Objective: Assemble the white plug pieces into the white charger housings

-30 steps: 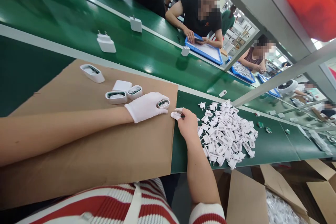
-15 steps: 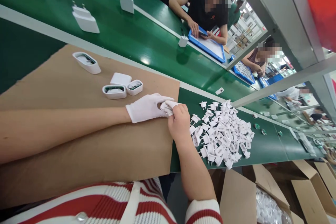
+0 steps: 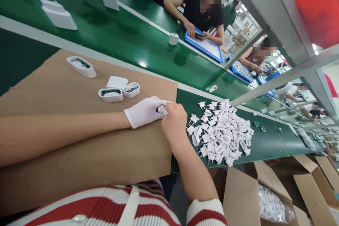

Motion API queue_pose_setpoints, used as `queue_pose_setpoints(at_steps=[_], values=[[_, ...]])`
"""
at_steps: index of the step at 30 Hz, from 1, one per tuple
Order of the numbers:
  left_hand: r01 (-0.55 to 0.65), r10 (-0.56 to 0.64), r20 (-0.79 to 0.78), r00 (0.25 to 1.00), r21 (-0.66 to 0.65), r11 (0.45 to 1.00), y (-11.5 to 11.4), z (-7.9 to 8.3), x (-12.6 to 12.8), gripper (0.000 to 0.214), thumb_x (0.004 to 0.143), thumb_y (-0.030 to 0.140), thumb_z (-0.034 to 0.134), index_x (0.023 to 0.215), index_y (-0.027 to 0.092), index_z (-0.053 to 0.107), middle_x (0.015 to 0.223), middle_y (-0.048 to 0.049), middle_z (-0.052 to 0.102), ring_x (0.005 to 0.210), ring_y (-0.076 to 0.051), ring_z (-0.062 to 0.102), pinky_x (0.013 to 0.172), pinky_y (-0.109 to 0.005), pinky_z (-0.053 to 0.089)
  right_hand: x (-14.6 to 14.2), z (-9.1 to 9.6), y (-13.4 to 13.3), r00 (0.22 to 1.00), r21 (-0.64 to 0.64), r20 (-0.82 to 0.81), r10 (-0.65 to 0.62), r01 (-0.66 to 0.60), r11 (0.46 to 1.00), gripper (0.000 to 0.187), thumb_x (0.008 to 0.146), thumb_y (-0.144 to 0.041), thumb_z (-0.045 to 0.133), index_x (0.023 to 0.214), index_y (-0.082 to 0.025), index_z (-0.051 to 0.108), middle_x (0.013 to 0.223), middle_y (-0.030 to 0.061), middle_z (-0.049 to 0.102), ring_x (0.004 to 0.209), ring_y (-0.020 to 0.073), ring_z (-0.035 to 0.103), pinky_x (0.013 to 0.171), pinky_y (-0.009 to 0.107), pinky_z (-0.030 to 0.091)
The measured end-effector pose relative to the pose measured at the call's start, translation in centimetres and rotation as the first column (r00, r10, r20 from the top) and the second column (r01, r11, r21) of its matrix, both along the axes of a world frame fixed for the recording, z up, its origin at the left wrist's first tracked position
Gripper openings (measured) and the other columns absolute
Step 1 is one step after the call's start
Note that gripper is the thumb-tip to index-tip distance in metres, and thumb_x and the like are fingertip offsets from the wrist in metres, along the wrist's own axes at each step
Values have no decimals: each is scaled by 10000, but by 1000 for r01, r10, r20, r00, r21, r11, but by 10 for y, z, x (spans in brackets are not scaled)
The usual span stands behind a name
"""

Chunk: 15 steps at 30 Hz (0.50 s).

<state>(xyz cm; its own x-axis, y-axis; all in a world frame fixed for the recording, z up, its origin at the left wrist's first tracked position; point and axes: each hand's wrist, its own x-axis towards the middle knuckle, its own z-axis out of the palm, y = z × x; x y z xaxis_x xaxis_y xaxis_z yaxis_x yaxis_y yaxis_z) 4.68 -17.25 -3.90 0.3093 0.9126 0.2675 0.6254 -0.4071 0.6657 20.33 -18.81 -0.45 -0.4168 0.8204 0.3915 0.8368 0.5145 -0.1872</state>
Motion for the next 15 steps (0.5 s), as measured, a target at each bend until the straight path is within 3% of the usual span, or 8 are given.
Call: queue_pose_setpoints(at_steps=[9, 13, 15], values=[[15, -16, -57, 998, -15, 1000, 7, -14, -4, 117, 884, 303, 556, 801, 232, 597, 806, -42, 685, 766, -224, 635, 749, -351, 499, -8, 10, -1, 997, -94, 12, -70, 71, 993, 268, 675, 2, 499, 772, -248, 505, 795, 0, 651, 743, 197, 559, 636, 277, 356], [41, -36, -48, 998, 110, 993, 12, -24, -6, 83, 863, 256, 541, 806, 212, 581, 954, -92, 715, 912, -248, 664, 887, -389, 531, -10, 15, -5, 996, -147, 34, -81, 85, 986, 233, 745, -25, 550, 833, -239, 578, 874, 8, 711, 806, 198, 617, 657, 278, 384], [29, -19, -83, 996, 127, 991, 19, -28, -6, 83, 831, 258, 561, 761, 216, 580, 878, -88, 705, 850, -252, 666, 833, -387, 544, -9, 16, -6, 997, -193, 21, -70, 72, 978, 198, 807, -68, 570, 892, -235, 631, 942, 16, 742, 887, 201, 657, 710, 270, 425]])
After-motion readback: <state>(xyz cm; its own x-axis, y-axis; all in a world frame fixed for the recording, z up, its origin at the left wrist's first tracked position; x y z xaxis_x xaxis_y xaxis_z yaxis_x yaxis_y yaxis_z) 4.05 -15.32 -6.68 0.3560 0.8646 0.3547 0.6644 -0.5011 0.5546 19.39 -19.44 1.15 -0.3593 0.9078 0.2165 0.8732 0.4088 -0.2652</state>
